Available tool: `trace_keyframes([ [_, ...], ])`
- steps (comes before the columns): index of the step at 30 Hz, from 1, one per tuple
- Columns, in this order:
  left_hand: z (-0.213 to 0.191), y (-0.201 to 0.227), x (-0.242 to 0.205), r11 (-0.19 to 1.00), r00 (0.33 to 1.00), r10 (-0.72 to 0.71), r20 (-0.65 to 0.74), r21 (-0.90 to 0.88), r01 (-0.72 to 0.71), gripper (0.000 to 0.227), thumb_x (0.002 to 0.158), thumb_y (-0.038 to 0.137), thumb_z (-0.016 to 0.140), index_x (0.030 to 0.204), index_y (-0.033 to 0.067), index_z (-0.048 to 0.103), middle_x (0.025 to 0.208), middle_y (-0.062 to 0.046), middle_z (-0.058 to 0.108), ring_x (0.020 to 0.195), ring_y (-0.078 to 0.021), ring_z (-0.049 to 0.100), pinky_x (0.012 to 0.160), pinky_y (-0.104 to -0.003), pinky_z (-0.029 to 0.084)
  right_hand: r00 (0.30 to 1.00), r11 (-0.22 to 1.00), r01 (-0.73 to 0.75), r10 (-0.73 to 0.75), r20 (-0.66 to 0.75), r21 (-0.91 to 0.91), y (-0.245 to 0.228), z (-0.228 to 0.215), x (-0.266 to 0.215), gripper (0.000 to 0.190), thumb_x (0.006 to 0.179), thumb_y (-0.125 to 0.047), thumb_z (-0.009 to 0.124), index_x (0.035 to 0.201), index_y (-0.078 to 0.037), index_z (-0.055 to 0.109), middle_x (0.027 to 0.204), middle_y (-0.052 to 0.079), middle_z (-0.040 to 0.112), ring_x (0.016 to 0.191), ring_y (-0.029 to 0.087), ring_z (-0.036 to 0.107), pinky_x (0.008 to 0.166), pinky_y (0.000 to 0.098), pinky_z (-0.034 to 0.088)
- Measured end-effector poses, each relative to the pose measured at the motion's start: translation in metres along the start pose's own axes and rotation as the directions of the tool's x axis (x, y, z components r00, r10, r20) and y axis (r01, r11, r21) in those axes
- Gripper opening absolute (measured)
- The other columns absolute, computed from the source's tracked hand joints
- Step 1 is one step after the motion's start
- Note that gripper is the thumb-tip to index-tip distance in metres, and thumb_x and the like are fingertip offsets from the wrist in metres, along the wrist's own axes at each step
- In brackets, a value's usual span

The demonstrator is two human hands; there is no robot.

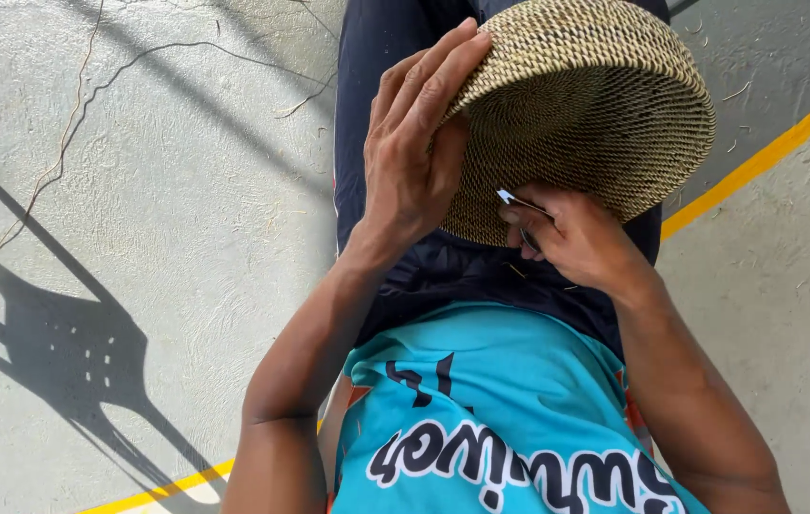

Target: Trim and weave the edges of a woven basket using a small metal tool.

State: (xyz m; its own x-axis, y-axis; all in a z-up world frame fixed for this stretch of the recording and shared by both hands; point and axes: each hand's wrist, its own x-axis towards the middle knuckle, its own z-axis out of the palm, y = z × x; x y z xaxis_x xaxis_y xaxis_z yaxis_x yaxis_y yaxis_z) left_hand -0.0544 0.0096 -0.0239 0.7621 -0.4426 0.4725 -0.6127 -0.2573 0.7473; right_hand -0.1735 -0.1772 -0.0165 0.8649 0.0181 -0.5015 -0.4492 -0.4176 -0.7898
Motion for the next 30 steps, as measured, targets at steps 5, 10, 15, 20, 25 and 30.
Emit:
trace_keyframes([
  [5, -0.006, -0.008, -0.004, 0.998, 0.999, -0.04, 0.003, -0.041, 0.04, 0.058, 0.106, -0.004, 0.061, 0.154, 0.0257, 0.048, 0.159, 0.008, 0.048, 0.137, -0.0162, 0.052, 0.121, -0.029, 0.044, 0.98, 0.996, -0.082, 0.077, 0.182, 0.022, -0.005, 0.0, 0.051, 0.021, 0.1, -0.023, 0.06, 0.107, -0.005, 0.069, 0.072, 0.005, 0.071, 0.058, 0.012, 0.066, 0.053, 0.0293, 0.056],
  [10, -0.002, -0.011, -0.002, 0.998, 0.999, -0.043, -0.017, -0.052, 0.042, 0.058, 0.108, -0.003, 0.061, 0.155, 0.0283, 0.047, 0.159, 0.011, 0.047, 0.137, -0.014, 0.052, 0.121, -0.027, 0.044, 0.965, 0.974, -0.13, 0.167, 0.201, -0.188, -0.013, -0.001, 0.07, 0.025, 0.1, -0.028, 0.06, 0.107, -0.007, 0.071, 0.069, 0.006, 0.073, 0.056, 0.012, 0.068, 0.055, 0.0295, 0.056],
  [15, -0.004, -0.011, -0.004, 0.999, 0.999, -0.035, -0.004, -0.027, 0.034, 0.055, 0.111, 0.001, 0.063, 0.155, 0.0285, 0.046, 0.159, 0.012, 0.047, 0.137, -0.0133, 0.051, 0.121, -0.027, 0.043, 0.968, 0.967, -0.075, 0.129, 0.214, -0.244, -0.012, -0.001, 0.068, 0.026, 0.101, -0.029, 0.059, 0.104, -0.008, 0.074, 0.066, 0.004, 0.073, 0.053, 0.015, 0.064, 0.052, 0.0304, 0.054],
  [20, 0.004, -0.016, -0.007, 0.999, 0.999, -0.021, -0.033, -0.03, 0.02, 0.055, 0.111, 0.002, 0.061, 0.155, 0.0307, 0.046, 0.16, 0.013, 0.046, 0.138, -0.012, 0.051, 0.122, -0.027, 0.043, 0.963, 0.964, -0.1, 0.156, 0.219, -0.246, -0.009, -0.002, 0.067, 0.027, 0.098, -0.033, 0.063, 0.103, -0.009, 0.074, 0.065, 0.005, 0.072, 0.052, 0.014, 0.064, 0.05, 0.0293, 0.055],
  [25, 0.004, -0.014, -0.006, 0.999, 0.999, -0.019, -0.028, -0.038, 0.018, 0.054, 0.113, 0.002, 0.062, 0.155, 0.0321, 0.046, 0.16, 0.014, 0.045, 0.138, -0.011, 0.051, 0.123, -0.027, 0.043, 0.963, 0.97, -0.083, 0.137, 0.233, -0.229, -0.008, -0.002, 0.068, 0.029, 0.098, -0.034, 0.064, 0.098, -0.007, 0.075, 0.064, 0.005, 0.072, 0.052, 0.013, 0.065, 0.049, 0.0291, 0.055],
  [30, 0.002, -0.013, -0.007, 0.998, 0.999, -0.031, -0.027, -0.047, 0.03, 0.055, 0.113, 0.002, 0.063, 0.156, 0.0326, 0.045, 0.158, 0.015, 0.044, 0.138, -0.0107, 0.051, 0.122, -0.025, 0.044, 0.971, 0.964, -0.013, 0.076, 0.229, -0.264, -0.009, 0.0, 0.069, 0.025, 0.099, -0.031, 0.061, 0.099, -0.009, 0.074, 0.062, 0.004, 0.07, 0.05, 0.013, 0.063, 0.05, 0.0302, 0.053],
])
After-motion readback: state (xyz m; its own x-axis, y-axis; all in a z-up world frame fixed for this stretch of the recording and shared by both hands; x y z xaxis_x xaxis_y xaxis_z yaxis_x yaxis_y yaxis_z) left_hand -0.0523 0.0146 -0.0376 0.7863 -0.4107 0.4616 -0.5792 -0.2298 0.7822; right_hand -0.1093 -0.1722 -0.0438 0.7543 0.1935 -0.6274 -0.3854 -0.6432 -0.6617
